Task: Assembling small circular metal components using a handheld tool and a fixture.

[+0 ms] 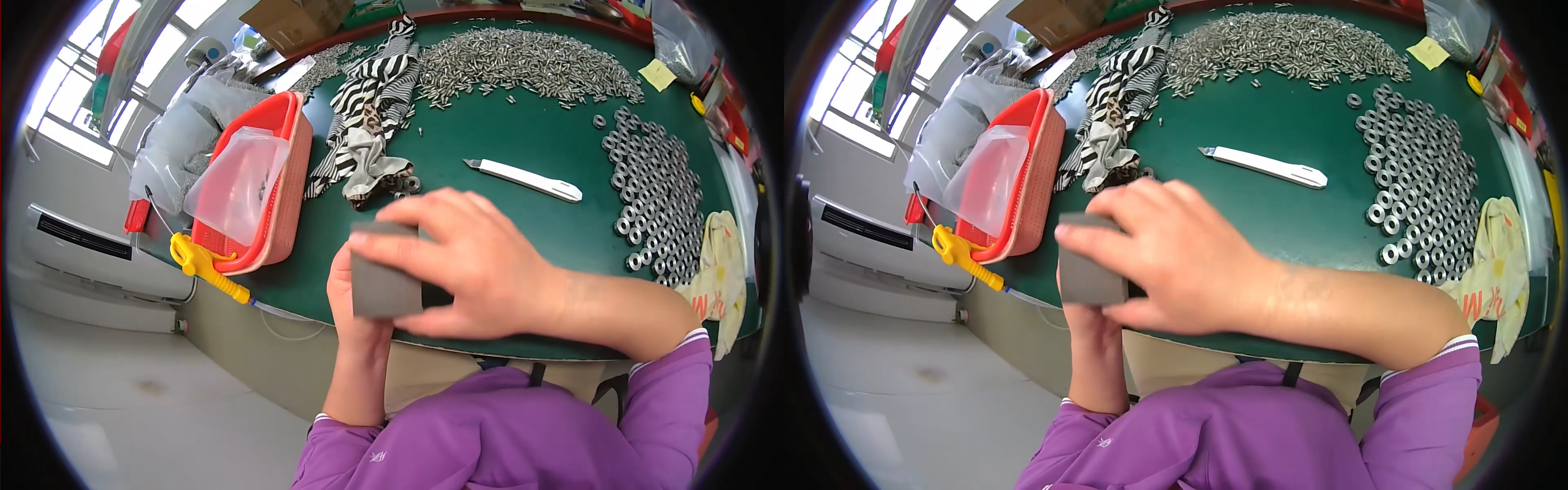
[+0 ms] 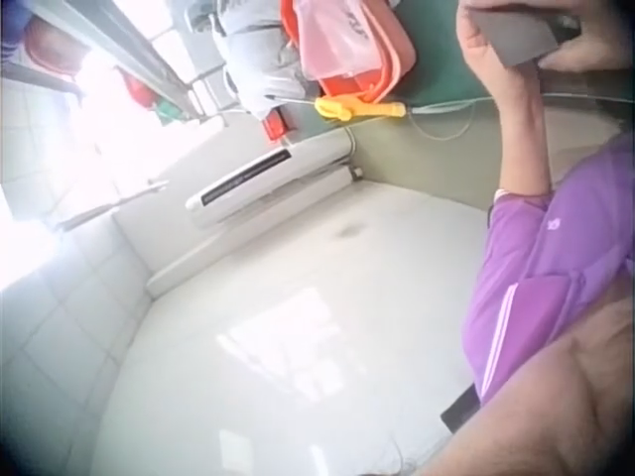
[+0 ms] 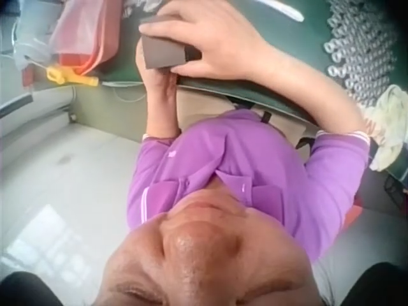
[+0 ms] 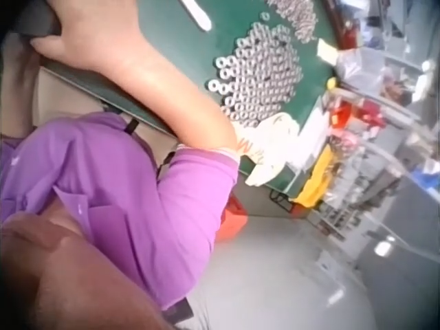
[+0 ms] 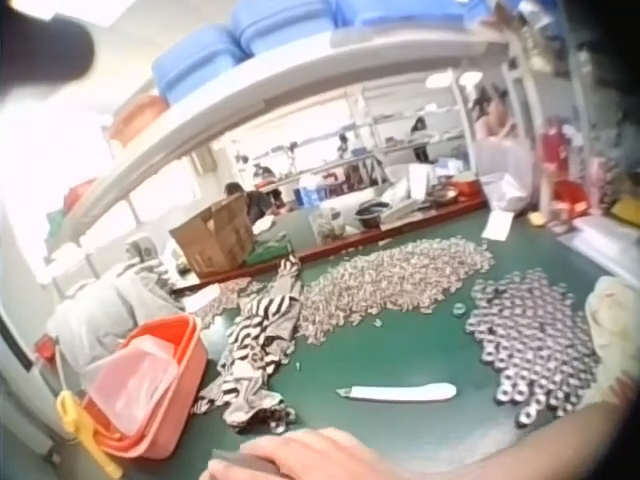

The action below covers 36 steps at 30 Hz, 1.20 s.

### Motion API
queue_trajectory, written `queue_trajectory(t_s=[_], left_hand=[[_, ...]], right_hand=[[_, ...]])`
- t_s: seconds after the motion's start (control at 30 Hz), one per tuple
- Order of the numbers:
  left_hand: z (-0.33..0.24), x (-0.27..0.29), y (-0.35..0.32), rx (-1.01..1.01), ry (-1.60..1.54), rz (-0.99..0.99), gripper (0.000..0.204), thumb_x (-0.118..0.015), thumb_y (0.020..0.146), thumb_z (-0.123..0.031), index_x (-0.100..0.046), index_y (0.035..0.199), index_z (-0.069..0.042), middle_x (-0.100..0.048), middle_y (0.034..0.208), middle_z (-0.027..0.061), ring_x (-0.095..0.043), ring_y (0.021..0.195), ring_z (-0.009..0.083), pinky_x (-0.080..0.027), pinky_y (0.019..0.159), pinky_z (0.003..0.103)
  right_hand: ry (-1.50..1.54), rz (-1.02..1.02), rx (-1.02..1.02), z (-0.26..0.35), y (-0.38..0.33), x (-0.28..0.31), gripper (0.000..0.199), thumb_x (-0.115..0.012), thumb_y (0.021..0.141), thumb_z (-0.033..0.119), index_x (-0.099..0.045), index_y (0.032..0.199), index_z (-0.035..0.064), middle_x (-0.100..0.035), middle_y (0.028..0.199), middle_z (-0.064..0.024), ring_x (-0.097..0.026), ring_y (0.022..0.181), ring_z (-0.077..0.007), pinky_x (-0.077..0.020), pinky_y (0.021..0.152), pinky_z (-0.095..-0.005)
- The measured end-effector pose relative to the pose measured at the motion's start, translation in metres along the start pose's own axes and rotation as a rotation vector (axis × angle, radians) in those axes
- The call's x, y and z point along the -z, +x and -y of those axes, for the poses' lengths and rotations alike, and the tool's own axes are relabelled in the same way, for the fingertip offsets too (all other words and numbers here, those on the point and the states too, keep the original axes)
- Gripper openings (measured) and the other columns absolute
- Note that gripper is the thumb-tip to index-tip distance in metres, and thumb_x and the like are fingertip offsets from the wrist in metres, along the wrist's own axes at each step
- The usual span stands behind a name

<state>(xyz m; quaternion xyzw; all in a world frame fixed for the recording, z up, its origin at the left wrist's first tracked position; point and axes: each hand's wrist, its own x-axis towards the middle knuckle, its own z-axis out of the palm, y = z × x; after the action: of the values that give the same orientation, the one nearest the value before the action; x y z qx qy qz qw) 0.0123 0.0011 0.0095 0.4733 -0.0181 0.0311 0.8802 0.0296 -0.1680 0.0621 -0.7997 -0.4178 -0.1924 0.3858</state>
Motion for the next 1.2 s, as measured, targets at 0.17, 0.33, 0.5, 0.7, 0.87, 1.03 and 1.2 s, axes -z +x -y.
queue_trajectory(t_s=[0.17, 0.33, 0.5, 0.7, 0.87, 1.03, 1.2], left_hand=[[0.002, 0.014, 0.006, -0.047, -0.080, 0.250, 0.036, -0.055, 0.087, -0.005, -0.048, 0.122, 0.000, -0.055, 0.113, 0.0108, -0.055, 0.091, 0.0152, -0.047, 0.078, 0.025], [-0.003, 0.000, 0.000, 0.031, -0.060, -0.022, 0.033, -0.059, 0.082, -0.003, -0.053, 0.115, 0.001, -0.061, 0.107, 0.0107, -0.061, 0.094, 0.0174, -0.051, 0.081, 0.029], [0.000, 0.004, 0.006, -0.101, -0.015, 0.158, 0.031, -0.056, 0.088, -0.006, -0.054, 0.118, 0.000, -0.059, 0.103, 0.0106, -0.054, 0.082, 0.0130, -0.045, 0.073, 0.025], [0.003, 0.002, 0.005, -0.094, 0.023, 0.026, 0.032, -0.058, 0.086, -0.007, -0.052, 0.116, 0.001, -0.060, 0.108, 0.0102, -0.060, 0.094, 0.0170, -0.050, 0.081, 0.029], [0.001, 0.003, 0.009, -0.063, -0.060, 0.143, 0.028, -0.057, 0.086, -0.004, -0.054, 0.115, -0.001, -0.060, 0.102, 0.0090, -0.057, 0.085, 0.0133, -0.048, 0.076, 0.026], [0.000, 0.005, 0.009, -0.082, -0.094, 0.136, 0.030, -0.055, 0.089, -0.005, -0.053, 0.118, -0.003, -0.057, 0.108, 0.0094, -0.053, 0.084, 0.0126, -0.044, 0.074, 0.024], [-0.001, 0.004, 0.008, -0.005, -0.087, 0.128, 0.034, -0.055, 0.088, -0.002, -0.052, 0.121, -0.003, -0.056, 0.111, 0.0092, -0.054, 0.088, 0.0122, -0.047, 0.078, 0.024]], right_hand=[[-0.119, -0.239, -0.238, -0.038, 0.005, 0.005, 0.058, -0.070, 0.065, 0.028, -0.054, 0.117, 0.0079, -0.053, 0.105, -0.0129, -0.050, 0.099, -0.0302, -0.0416, 0.085, -0.0404], [0.021, -0.052, -0.042, -0.002, -0.001, -0.006, 0.062, -0.072, 0.066, 0.030, -0.051, 0.120, 0.0092, -0.050, 0.111, -0.0132, -0.049, 0.100, -0.0304, -0.0406, 0.085, -0.0406], [-0.256, -0.225, -0.190, -0.044, 0.002, 0.006, 0.058, -0.071, 0.065, 0.026, -0.054, 0.117, 0.0077, -0.053, 0.104, -0.0120, -0.050, 0.098, -0.0291, -0.0415, 0.083, -0.0394], [0.013, -0.114, -0.093, -0.012, 0.000, -0.006, 0.061, -0.072, 0.065, 0.028, -0.052, 0.119, 0.0091, -0.050, 0.108, -0.0135, -0.049, 0.099, -0.0311, -0.0409, 0.085, -0.0407], [-0.084, -0.171, -0.150, -0.023, 0.002, -0.004, 0.059, -0.073, 0.064, 0.028, -0.054, 0.117, 0.0097, -0.052, 0.106, -0.0111, -0.050, 0.098, -0.0291, -0.0409, 0.083, -0.0396], [-0.095, -0.252, -0.258, -0.041, 0.006, 0.006, 0.059, -0.072, 0.065, 0.027, -0.054, 0.118, 0.0082, -0.052, 0.107, -0.0124, -0.049, 0.102, -0.0300, -0.0419, 0.088, -0.0386], [-0.071, -0.211, -0.269, -0.040, 0.003, 0.004, 0.060, -0.072, 0.064, 0.027, -0.053, 0.119, 0.0083, -0.052, 0.107, -0.0125, -0.049, 0.103, -0.0303, -0.0422, 0.089, -0.0383]])
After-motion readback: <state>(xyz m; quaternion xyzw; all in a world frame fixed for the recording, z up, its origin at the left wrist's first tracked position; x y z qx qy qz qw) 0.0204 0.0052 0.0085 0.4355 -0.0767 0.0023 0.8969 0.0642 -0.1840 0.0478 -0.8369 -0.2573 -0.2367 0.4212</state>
